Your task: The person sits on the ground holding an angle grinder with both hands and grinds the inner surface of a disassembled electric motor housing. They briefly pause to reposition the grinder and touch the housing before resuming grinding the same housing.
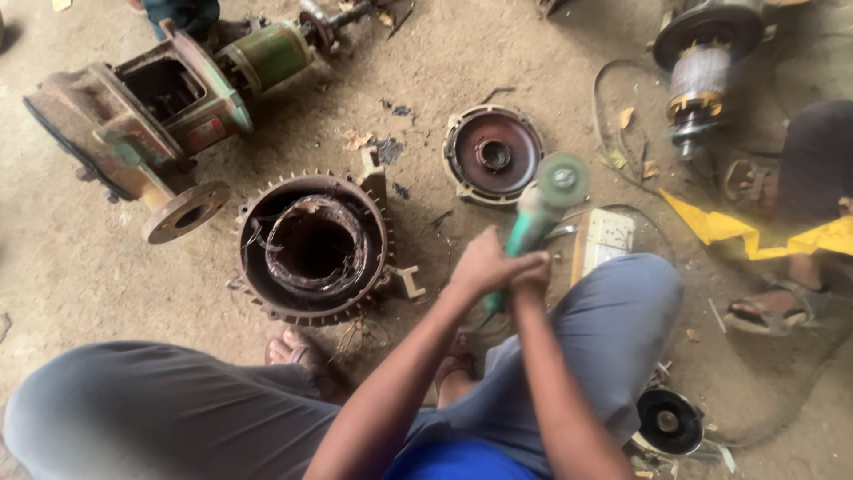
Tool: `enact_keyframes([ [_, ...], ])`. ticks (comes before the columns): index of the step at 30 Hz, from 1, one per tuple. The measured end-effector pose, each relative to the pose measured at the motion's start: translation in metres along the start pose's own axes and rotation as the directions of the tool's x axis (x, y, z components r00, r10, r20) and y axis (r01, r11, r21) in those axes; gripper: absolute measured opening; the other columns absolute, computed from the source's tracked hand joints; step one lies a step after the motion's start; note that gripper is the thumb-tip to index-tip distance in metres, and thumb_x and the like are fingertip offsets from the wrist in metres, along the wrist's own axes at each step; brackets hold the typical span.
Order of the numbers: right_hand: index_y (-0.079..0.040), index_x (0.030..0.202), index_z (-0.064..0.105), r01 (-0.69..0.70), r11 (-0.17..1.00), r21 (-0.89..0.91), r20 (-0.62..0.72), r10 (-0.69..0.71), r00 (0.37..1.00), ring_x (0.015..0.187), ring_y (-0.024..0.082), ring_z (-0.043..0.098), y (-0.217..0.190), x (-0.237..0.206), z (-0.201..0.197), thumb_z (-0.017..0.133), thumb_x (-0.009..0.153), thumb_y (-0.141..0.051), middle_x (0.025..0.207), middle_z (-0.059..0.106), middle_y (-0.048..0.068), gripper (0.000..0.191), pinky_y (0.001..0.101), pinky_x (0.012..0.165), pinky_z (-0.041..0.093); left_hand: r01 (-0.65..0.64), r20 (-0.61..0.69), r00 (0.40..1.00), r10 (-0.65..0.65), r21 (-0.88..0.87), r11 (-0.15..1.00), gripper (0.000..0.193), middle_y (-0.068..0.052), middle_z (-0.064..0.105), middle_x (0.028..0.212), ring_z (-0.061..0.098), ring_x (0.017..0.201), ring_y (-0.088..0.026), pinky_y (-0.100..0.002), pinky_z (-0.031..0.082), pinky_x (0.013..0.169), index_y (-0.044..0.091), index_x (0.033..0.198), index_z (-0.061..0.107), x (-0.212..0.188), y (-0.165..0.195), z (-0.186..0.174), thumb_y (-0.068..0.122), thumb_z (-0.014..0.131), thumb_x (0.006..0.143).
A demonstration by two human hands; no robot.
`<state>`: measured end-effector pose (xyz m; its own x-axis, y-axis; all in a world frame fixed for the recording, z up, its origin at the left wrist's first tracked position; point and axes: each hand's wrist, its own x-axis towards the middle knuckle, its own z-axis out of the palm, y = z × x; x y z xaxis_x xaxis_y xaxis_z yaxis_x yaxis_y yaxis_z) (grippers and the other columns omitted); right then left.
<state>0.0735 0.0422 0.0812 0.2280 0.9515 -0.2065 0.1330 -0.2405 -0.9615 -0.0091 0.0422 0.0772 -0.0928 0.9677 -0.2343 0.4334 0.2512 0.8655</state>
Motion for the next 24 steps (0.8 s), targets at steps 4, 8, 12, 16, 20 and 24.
enact_keyframes([
  [4, -0.003, 0.12, 0.058, 0.146, 0.989, 0.011, 0.0, -0.146, 0.989, 0.093, 0.019, 0.067, 0.013, -0.024, -0.005, 0.077, 0.085, -0.032, 0.104, 0.067, 0.009, 0.049, 0.0352, 0.08, 0.055, 0.113, 0.148, 0.984, -0.103, -0.062, 0.992, 0.079, -0.027, 0.075, 0.105, 0.075, 0.099, -0.035, -0.043, 0.058, 0.087, -0.008, 0.114, 0.071, 0.005, 0.005, 0.003, 0.058, 0.079, 0.072],
  [8, -0.006, 0.124, 0.054, -0.017, 0.988, -0.155, 0.03, 0.022, 0.999, 0.095, 0.02, 0.066, 0.016, -0.047, -0.018, 0.082, 0.07, -0.016, 0.107, 0.065, 0.007, 0.062, 0.036, 0.079, 0.055, -0.005, 0.256, 0.963, 0.083, -0.293, 0.956, 0.063, -0.023, 0.078, 0.099, 0.077, 0.09, -0.027, -0.039, 0.058, 0.084, -0.007, 0.112, 0.074, -0.001, -0.016, -0.014, 0.047, 0.077, 0.078],
  [12, -0.008, 0.128, 0.054, -0.361, 0.885, 0.294, 0.317, 0.266, 0.91, 0.095, 0.021, 0.066, 0.019, -0.055, -0.019, 0.081, 0.063, -0.007, 0.107, 0.064, 0.006, 0.071, 0.037, 0.077, 0.055, -0.081, 0.289, 0.91, 0.298, -0.581, 0.81, 0.067, -0.02, 0.073, 0.114, 0.071, 0.103, -0.025, -0.036, 0.056, 0.092, -0.004, 0.127, 0.062, -0.006, -0.026, -0.023, 0.037, 0.078, 0.077],
  [16, -0.001, 0.129, 0.059, -0.211, 0.943, 0.259, 0.222, 0.155, 0.963, 0.096, 0.023, 0.066, 0.038, -0.061, -0.018, 0.083, 0.068, -0.008, 0.112, 0.066, 0.011, 0.066, 0.0378, 0.08, 0.054, -0.094, 0.296, 0.941, 0.166, -0.242, 0.966, 0.072, -0.022, 0.073, 0.113, 0.07, 0.105, -0.031, -0.039, 0.053, 0.092, 0.0, 0.127, 0.065, -0.013, -0.017, -0.024, 0.045, 0.08, 0.072],
  [20, -0.005, 0.132, 0.059, -0.054, 0.977, -0.208, 0.059, 0.068, 0.996, 0.099, 0.024, 0.068, 0.052, -0.062, -0.014, 0.082, 0.078, -0.017, 0.114, 0.071, 0.013, 0.06, 0.0379, 0.084, 0.053, -0.004, 0.184, 0.982, 0.039, -0.186, 0.983, 0.083, -0.024, 0.071, 0.112, 0.07, 0.106, -0.033, -0.04, 0.053, 0.094, -0.004, 0.121, 0.061, -0.024, -0.012, -0.026, 0.049, 0.089, 0.063],
  [24, -0.008, 0.139, 0.046, 0.091, 0.996, 0.014, 0.207, -0.092, 0.974, 0.107, 0.023, 0.064, 0.057, -0.065, -0.014, 0.084, 0.065, -0.011, 0.121, 0.062, 0.008, 0.084, 0.037, 0.088, 0.053, -0.155, 0.135, 0.967, 0.214, -0.354, 0.922, 0.074, -0.02, 0.073, 0.112, 0.072, 0.104, -0.029, -0.04, 0.055, 0.093, -0.002, 0.121, 0.065, -0.029, -0.023, -0.034, 0.041, 0.083, 0.064],
])
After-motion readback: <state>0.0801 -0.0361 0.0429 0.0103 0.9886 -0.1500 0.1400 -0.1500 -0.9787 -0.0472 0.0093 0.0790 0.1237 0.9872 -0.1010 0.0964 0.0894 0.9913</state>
